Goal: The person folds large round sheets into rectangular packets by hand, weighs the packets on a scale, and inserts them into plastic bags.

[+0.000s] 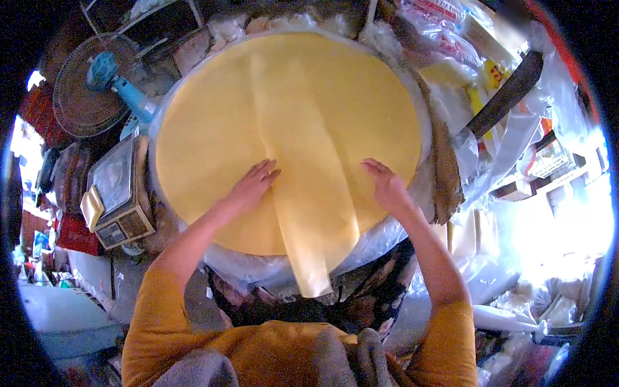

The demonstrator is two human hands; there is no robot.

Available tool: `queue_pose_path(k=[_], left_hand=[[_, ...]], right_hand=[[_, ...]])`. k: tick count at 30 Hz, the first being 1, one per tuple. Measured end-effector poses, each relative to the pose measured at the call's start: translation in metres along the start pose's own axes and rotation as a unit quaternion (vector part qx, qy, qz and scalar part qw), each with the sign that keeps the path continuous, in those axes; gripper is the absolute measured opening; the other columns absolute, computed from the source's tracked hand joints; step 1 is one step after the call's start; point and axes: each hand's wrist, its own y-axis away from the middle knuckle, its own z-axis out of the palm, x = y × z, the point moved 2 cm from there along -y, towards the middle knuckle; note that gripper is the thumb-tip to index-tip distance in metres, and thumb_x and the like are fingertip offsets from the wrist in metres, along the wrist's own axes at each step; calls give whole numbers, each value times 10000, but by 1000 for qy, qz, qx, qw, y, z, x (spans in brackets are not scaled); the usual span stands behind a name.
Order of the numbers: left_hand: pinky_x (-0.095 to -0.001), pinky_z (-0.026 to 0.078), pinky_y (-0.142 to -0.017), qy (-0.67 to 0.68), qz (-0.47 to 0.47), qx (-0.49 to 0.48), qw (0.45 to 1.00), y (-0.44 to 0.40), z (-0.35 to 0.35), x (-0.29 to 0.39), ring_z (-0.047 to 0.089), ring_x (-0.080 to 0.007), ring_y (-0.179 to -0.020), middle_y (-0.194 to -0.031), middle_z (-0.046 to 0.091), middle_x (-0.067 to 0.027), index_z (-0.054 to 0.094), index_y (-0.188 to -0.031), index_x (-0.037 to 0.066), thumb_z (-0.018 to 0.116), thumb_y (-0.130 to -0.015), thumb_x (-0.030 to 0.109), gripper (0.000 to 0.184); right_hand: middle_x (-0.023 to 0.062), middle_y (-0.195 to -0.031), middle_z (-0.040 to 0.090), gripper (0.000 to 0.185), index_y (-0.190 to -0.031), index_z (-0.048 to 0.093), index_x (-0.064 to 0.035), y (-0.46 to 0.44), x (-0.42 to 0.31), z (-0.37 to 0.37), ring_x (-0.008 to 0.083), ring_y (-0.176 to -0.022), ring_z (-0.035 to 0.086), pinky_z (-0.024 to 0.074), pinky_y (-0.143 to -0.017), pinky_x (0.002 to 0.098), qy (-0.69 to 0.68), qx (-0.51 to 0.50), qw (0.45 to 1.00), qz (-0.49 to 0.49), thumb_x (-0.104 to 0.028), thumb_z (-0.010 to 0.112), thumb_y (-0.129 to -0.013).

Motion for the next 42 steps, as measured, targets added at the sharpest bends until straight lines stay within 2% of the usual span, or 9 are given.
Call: queue_pose_path(k=[5, 14, 17, 20, 21, 27, 30, 36, 42], left_hand=[[-393, 177, -1095, 86, 43, -61, 993, 43, -20, 40, 204, -284, -1329, -1407, 271, -148, 349, -1326, 85, 569, -799, 220, 587], [-385, 324, -1012, 30, 137, 66, 988, 41, 14, 38, 407, -265, -1208, -1264, 460, -139, 498, -1162, 63, 532, -855, 210, 343], [-363, 435, -875, 174, 23, 121, 977, 39, 13, 36, 551, -248, -1001, -1050, 583, -138, 523, -1107, 35, 554, -844, 159, 293], [-335, 490, -687, 364, -170, 136, 905, 27, 10, 49, 595, -198, -728, -828, 621, -122, 521, -1092, 0, 571, -830, 136, 299], [-326, 500, -620, 414, -237, 136, 868, 26, 11, 54, 594, -179, -634, -759, 622, -114, 518, -1091, -11, 574, -827, 130, 304], [-295, 484, -510, 447, -277, 68, 848, 24, 25, 60, 550, -130, -515, -727, 612, -104, 469, -1153, -24, 597, -805, 146, 408], [-352, 495, -561, 519, -345, -2, 782, 43, -13, 83, 590, -202, -582, -758, 619, -132, 447, -1189, -10, 596, -787, 138, 453], [-500, 352, -936, 110, -284, 78, 949, 46, -35, 108, 408, -330, -1181, -1280, 413, -188, 408, -1261, 64, 616, -778, 203, 544], [-575, 142, -1034, 82, -200, 91, 972, 41, -5, 112, 164, -335, -1333, -1416, 234, -165, 359, -1332, 117, 503, -857, 374, 560]], right_hand=[[82, -1401, 301, 539, -1313, 371, -60, 10, -32, 40, 263, -1314, 245, 250, -1046, 429, 189, -138, 960, -155, -78, 493, -788], [4, -1344, 410, 413, -1213, 494, -139, 7, -40, 29, 232, -1310, 275, 224, -1052, 461, 93, -180, 954, -219, -80, 510, -805], [45, -1102, 601, 310, -1121, 559, -88, 6, -27, 38, 210, -1113, 515, 389, -930, 396, -89, -75, 984, -136, -79, 533, -811], [67, -841, 660, 209, -1016, 598, -43, 11, -27, 36, 152, -804, 618, 478, -720, 294, -261, -50, 926, 266, -108, 561, -820], [79, -743, 644, 202, -958, 598, -19, 17, -19, 45, 94, -635, 572, 457, -553, 257, -295, 21, 925, 237, -162, 602, -816], [152, -736, 631, 257, -913, 579, -23, 43, -30, 59, 288, -663, 618, 465, -587, 394, -125, 144, 956, 222, -269, 581, -837], [192, -773, 612, 276, -887, 570, -48, 46, -54, 53, 373, -740, 593, 461, -629, 438, -75, 78, 960, 257, -320, 541, -856], [181, -776, 600, 258, -842, 558, -71, 37, -57, 73, 373, -739, 580, 451, -633, 461, -93, 97, 973, 190, -323, 508, -868], [171, -778, 598, 260, -812, 544, -60, 17, -90, 54, 376, -737, 573, 448, -630, 474, -62, 95, 972, 206, -318, 528, -842]])
